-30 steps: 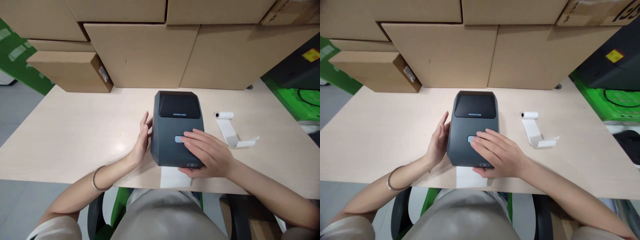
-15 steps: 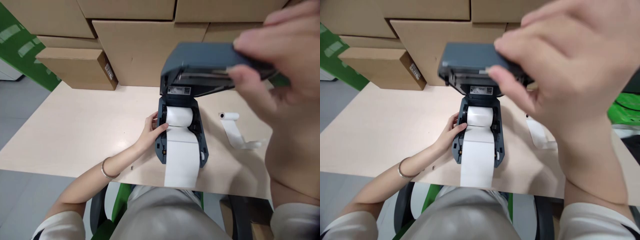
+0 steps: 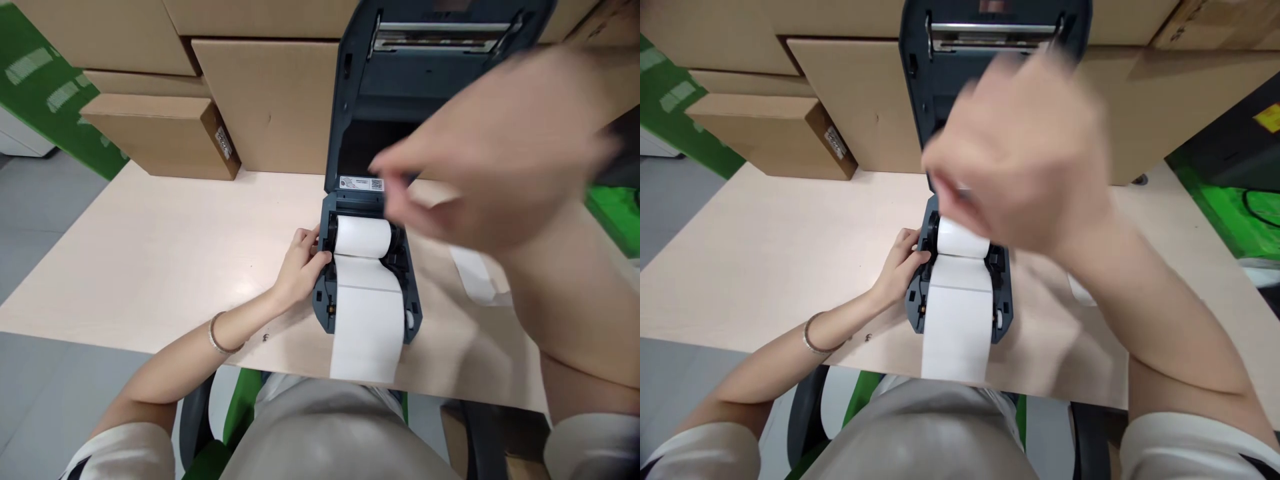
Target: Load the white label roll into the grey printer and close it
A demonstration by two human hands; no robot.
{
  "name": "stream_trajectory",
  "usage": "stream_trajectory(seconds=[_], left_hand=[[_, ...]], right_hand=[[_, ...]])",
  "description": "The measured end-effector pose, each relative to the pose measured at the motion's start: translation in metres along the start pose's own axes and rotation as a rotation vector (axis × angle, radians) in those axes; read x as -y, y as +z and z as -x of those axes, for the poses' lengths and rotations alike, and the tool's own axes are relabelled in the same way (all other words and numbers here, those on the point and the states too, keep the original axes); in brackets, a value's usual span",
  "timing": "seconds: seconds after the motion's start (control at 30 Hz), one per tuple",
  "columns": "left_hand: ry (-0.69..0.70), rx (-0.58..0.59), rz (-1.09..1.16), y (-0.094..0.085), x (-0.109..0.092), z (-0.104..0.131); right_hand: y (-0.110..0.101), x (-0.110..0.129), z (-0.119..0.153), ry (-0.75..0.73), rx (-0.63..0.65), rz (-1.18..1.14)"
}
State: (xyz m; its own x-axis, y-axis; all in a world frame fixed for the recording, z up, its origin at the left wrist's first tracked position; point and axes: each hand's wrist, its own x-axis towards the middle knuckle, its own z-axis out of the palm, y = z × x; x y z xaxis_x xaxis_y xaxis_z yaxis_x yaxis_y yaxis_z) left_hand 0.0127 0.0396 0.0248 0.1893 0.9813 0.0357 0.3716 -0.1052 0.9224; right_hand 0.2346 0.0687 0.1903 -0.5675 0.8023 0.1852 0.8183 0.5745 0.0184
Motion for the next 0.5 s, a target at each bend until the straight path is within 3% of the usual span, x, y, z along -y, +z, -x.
stream_trajectory(seconds=[0.1, 0.17, 0.23, 0.37, 0.5], left_hand=[[-0.007, -0.005, 0.005, 0.001, 0.001, -0.001], [-0.014, -0.008, 0.016, 0.001, 0.002, -0.001], [-0.024, -0.008, 0.026, 0.001, 0.002, -0.001], [-0.033, -0.009, 0.031, 0.001, 0.002, 0.0], [-0.035, -0.006, 0.025, 0.001, 0.002, 0.0]], right_hand=[[0.035, 0.015, 0.0, -0.112, 0.235, -0.019], [0.06, 0.011, -0.002, -0.096, 0.382, -0.054], [0.08, 0.004, -0.006, -0.035, 0.444, -0.031], [0.094, 0.002, -0.012, 0.025, 0.447, -0.039], [0.069, 0.001, 0.001, -0.002, 0.22, -0.099]])
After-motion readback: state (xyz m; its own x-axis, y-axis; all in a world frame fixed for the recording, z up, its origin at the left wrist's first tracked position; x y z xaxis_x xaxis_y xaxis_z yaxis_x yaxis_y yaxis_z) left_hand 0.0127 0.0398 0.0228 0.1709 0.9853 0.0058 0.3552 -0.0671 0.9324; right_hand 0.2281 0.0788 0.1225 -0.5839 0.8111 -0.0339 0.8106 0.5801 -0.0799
